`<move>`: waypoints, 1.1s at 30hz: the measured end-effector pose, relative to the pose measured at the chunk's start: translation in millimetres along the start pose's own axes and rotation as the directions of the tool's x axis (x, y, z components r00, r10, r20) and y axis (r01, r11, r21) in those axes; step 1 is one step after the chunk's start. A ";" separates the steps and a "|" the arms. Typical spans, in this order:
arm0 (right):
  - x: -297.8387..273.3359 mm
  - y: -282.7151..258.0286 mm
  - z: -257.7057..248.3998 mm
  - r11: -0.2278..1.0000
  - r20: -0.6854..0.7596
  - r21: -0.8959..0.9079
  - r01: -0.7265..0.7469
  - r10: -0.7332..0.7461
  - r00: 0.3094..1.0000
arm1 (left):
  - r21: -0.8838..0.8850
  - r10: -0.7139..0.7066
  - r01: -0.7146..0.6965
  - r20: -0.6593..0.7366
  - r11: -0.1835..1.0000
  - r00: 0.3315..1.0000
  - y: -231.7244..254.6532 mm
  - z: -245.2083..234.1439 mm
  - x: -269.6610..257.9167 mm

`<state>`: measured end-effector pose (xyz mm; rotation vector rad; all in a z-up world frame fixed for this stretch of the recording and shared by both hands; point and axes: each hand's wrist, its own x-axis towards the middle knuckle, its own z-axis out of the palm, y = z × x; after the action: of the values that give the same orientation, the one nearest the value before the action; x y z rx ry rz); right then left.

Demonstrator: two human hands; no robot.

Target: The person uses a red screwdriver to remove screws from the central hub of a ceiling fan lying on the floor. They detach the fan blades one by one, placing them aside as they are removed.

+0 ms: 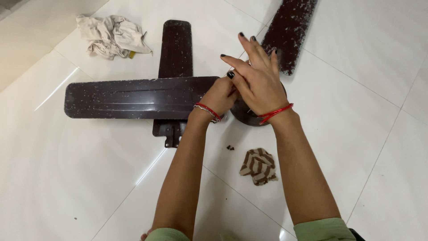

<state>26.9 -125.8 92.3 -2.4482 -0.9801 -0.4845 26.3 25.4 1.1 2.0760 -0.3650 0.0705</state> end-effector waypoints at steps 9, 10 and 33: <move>-6.6 -8.2 -0.8 0.881 0.001 0.452 -0.144 0.161 0.987 | 0.039 0.113 -0.106 -0.284 0.994 0.952 19.4 7.6 -1.6; -6.2 -6.4 -6.9 0.811 0.126 0.531 -0.246 0.212 0.969 | -0.104 0.114 -0.136 -0.199 0.985 0.973 19.4 2.2 -5.3; -11.8 0.1 13.5 0.988 -0.182 0.095 -0.122 0.138 0.974 | 0.135 0.065 -0.019 -0.344 0.991 0.937 24.1 6.2 -8.2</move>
<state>20.9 -125.3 75.5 -2.3246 -0.7418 -0.6045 11.0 10.7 16.4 2.1322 -0.1901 0.4938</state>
